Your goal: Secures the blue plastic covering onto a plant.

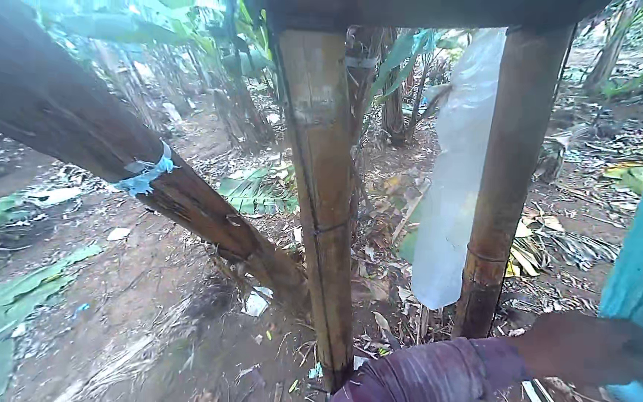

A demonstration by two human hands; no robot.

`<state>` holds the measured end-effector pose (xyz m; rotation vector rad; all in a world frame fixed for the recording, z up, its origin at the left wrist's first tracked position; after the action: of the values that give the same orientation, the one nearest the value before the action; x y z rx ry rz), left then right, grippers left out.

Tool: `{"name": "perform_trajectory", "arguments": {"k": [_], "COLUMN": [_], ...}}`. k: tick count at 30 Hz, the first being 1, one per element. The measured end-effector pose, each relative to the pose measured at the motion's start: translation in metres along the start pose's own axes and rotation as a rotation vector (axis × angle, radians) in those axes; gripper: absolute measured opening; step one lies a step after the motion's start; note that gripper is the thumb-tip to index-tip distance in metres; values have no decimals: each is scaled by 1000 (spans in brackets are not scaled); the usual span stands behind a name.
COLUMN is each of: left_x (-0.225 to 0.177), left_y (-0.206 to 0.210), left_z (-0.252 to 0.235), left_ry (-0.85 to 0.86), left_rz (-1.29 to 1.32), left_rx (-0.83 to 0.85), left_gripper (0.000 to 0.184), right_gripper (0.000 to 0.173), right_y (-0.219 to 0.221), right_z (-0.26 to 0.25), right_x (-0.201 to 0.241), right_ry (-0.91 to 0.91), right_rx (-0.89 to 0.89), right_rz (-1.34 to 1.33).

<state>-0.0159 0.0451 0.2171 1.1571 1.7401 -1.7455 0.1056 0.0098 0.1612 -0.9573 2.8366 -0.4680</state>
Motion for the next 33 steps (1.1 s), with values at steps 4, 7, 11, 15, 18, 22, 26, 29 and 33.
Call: {"name": "perform_trajectory", "arguments": {"k": [4, 7, 11, 15, 18, 22, 26, 29, 33], "left_x": [12, 14, 21, 33, 43, 49, 48, 53, 51], "left_y": [-9, -3, -7, -13, 1, 6, -1, -1, -23], "left_z": [7, 13, 18, 24, 23, 24, 24, 22, 12], "left_ry": [40, 173, 237, 310, 252, 202, 217, 174, 157], "left_rz": [20, 96, 57, 45, 29, -12, 40, 181, 64], "left_rx": [-66, -16, -25, -210, -148, -131, -173, -106, -237], "left_gripper": [20, 22, 22, 16, 26, 25, 16, 16, 17], "right_gripper": [9, 19, 22, 15, 14, 16, 15, 14, 11], "right_y": [40, 62, 71, 53, 51, 53, 54, 52, 51], "right_z": [20, 40, 35, 34, 42, 53, 50, 47, 71], "right_x": [-14, -2, 4, 0, -1, -3, 0, -1, -11], "right_ry": [597, 1023, 1078, 985, 1093, 1144, 1071, 1016, 1002], "right_rx": [117, 66, -71, -60, -114, -74, -27, -26, -91], "right_rz": [-892, -1382, -1632, -1391, -1327, -1332, -1323, -1337, -1267]}}
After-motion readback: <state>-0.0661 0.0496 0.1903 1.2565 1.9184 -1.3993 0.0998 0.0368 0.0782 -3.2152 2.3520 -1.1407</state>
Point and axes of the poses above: each hand's wrist, its own z-axis away from the middle knuckle, its own y-axis out of the palm, x = y × z, the point moved 9 cm from there along -z, towards the middle knuckle, and after that the axes turned 15 degrees about -y, right-handed, at the moved point
